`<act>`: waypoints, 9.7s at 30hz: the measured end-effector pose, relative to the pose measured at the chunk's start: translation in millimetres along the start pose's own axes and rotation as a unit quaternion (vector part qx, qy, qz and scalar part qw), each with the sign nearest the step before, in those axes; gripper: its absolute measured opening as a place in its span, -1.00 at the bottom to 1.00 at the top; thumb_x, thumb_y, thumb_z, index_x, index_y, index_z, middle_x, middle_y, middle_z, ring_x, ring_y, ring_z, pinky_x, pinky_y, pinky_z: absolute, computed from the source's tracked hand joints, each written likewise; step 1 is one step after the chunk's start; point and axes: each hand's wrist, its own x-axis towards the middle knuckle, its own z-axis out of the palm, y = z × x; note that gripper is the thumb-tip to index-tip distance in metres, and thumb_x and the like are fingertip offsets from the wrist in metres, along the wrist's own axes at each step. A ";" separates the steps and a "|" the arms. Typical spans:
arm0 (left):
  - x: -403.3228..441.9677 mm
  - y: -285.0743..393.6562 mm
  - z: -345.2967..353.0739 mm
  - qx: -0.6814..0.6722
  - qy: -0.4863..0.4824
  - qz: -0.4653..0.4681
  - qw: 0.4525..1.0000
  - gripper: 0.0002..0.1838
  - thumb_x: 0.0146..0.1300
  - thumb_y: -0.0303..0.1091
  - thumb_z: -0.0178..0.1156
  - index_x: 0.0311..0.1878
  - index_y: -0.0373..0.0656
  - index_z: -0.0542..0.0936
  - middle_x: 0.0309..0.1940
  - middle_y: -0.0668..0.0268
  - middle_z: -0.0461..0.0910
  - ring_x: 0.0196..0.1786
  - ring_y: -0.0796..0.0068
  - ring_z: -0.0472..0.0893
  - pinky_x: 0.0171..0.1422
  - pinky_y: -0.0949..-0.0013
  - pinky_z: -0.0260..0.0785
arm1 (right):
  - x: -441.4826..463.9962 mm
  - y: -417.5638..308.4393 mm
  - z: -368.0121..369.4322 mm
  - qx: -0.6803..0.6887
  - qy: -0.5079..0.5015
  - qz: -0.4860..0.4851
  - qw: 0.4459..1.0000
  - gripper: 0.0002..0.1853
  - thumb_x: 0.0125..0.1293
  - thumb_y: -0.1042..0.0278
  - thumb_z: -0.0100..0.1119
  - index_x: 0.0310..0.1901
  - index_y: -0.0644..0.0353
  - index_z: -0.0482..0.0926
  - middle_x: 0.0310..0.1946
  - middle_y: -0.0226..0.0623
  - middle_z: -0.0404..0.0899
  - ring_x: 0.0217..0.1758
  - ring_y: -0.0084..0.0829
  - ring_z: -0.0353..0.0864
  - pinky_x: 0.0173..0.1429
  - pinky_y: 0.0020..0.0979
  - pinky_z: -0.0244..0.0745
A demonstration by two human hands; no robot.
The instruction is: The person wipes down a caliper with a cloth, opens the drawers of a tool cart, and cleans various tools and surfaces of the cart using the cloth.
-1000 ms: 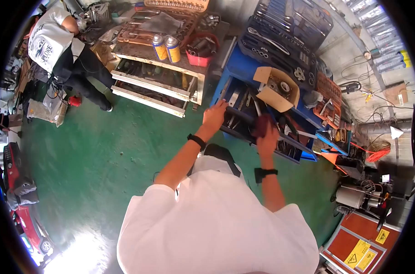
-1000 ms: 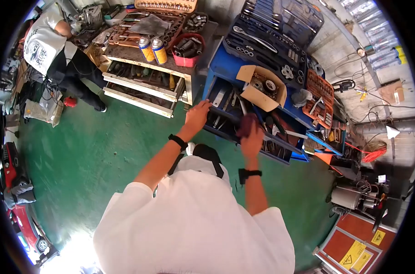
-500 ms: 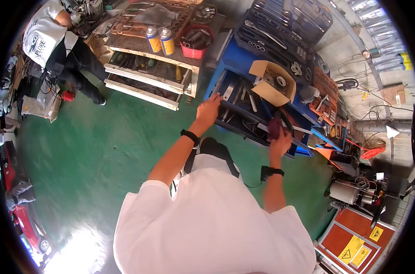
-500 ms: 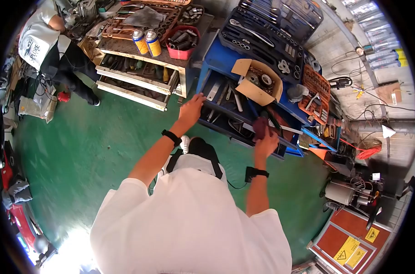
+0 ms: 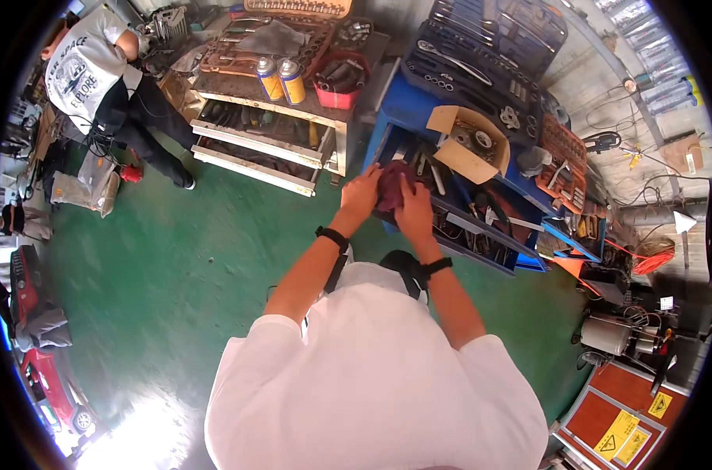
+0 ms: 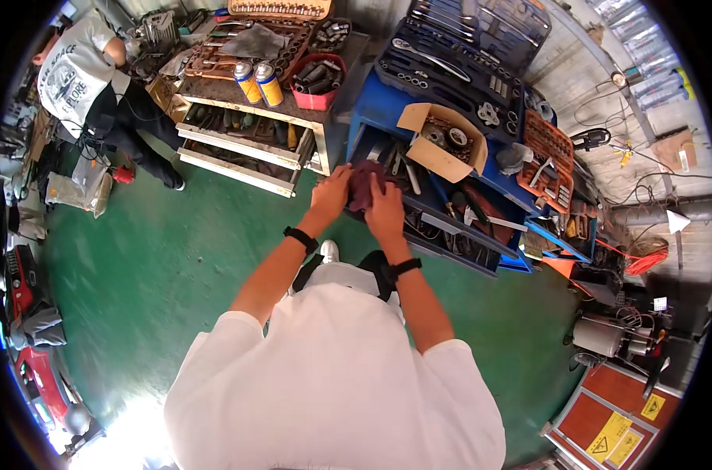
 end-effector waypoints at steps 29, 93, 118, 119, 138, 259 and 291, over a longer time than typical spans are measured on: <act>-6.8 27.6 27.3 0.002 0.042 -0.083 0.996 -0.48 0.30 -0.31 0.16 0.33 -0.10 0.37 0.46 0.26 0.26 0.37 0.02 0.40 0.32 -0.08 0.30 | -146.4 245.8 -89.3 -0.097 0.095 0.191 0.972 -0.18 0.06 0.35 0.24 0.45 0.13 0.29 0.18 0.17 0.41 0.26 0.18 0.41 0.29 0.00 0.39; 221.7 110.1 19.5 0.066 0.009 0.063 0.996 -0.30 -0.10 -0.51 0.25 0.25 -0.06 0.47 -0.05 0.11 0.57 0.12 0.00 0.53 0.21 0.05 0.43 | 67.7 151.8 -144.6 -0.001 0.150 0.069 0.986 -0.80 0.06 0.42 0.46 -0.26 0.09 0.67 -0.37 -0.35 0.52 -0.26 -0.22 0.49 -0.18 -0.22 0.44; 226.2 76.2 7.3 0.065 -0.004 0.171 0.983 -0.43 -0.21 -0.47 0.27 0.03 -0.12 0.50 0.09 0.02 0.55 0.24 -0.09 0.47 0.32 0.03 0.34 | 77.2 132.6 -135.2 -0.064 0.127 0.093 0.985 -0.82 0.17 0.41 0.38 -0.18 0.05 0.66 -0.28 -0.31 0.52 -0.23 -0.13 0.46 -0.15 -0.17 0.49; 227.4 75.8 6.3 0.075 -0.010 0.152 0.985 -0.43 -0.21 -0.46 0.27 0.02 -0.11 0.48 0.11 0.01 0.54 0.23 -0.08 0.47 0.31 0.04 0.36 | 77.5 131.5 -136.2 -0.066 0.127 0.087 0.986 -0.82 0.17 0.41 0.38 -0.18 0.05 0.66 -0.28 -0.31 0.52 -0.23 -0.13 0.46 -0.15 -0.17 0.49; 149.8 50.3 -27.8 0.098 -0.073 0.119 0.985 -0.22 -0.25 -0.45 0.39 0.20 -0.15 0.42 0.32 -0.13 0.41 0.37 -0.12 0.37 0.43 0.00 0.27 | 83.6 145.1 -125.2 -0.067 0.126 0.020 0.990 -0.86 0.27 0.45 0.32 -0.14 0.13 0.64 -0.24 -0.24 0.52 -0.16 -0.08 0.40 -0.02 -0.10 0.32; 68.5 -36.6 -40.0 -0.041 -0.195 0.012 0.980 -0.75 0.10 -0.30 0.43 -0.18 -0.09 0.61 -0.19 0.19 0.69 -0.03 0.09 0.66 0.01 0.10 0.48 | 68.7 26.9 -41.8 0.009 -0.147 -0.058 0.987 -0.74 0.10 0.19 0.37 -0.17 0.05 0.68 -0.19 -0.19 0.55 -0.10 -0.11 0.62 -0.08 -0.14 0.57; 73.9 -48.5 -37.5 -0.097 -0.192 -0.002 0.977 -0.74 0.07 -0.25 0.46 -0.18 -0.05 0.66 -0.19 0.29 0.72 -0.07 0.10 0.69 -0.06 0.08 0.51 | 0.7 -5.6 -29.0 -0.129 -0.139 0.122 0.974 -0.44 0.23 0.13 0.29 0.22 0.21 0.49 -0.15 -0.10 0.55 -0.12 -0.06 0.66 -0.14 -0.12 0.61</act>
